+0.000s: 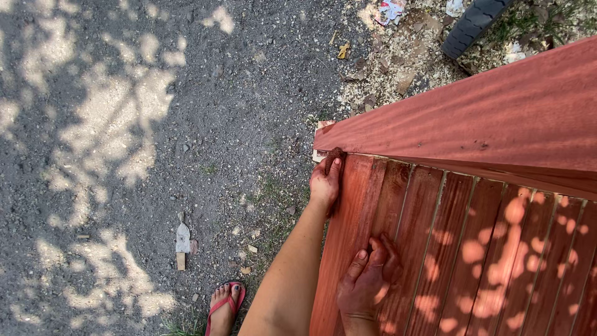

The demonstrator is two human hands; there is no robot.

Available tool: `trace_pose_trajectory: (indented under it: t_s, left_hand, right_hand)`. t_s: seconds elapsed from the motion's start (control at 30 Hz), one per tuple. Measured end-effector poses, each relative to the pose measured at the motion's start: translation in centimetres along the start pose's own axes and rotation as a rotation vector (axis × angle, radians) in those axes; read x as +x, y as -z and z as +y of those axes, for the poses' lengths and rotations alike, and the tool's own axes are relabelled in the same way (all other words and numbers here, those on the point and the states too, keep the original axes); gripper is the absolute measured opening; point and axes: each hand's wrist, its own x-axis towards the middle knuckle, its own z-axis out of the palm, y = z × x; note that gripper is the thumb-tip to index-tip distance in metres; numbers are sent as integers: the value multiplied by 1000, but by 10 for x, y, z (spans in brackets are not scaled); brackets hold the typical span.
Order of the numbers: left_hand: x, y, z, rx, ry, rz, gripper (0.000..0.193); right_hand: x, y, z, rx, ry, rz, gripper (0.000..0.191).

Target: The person wipes a red stain or finish onto a slatted wooden bench using a cloth, working over the legs, frame edges, and bench slats. They dip the cloth into a bucket of stain partway through and continue wiping the wood surfaces by hand.

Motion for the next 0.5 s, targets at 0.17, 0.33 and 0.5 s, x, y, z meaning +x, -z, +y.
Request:
trace_pose_trajectory:
  t_s: [0.17, 0.33, 0.5]
  left_hand:
    - [-11, 6, -5, -2, -79, -63, 45]
    - [-42, 12, -4, 236, -259, -14, 45]
    - [-57, 3, 30, 229, -373, -13, 44]
  right_hand:
    - [1, -1, 4, -39, -18, -14, 31]
    - [6, -4, 2, -28, 18, 11, 30]
    - [5, -4, 0, -22, 45, 67, 28]
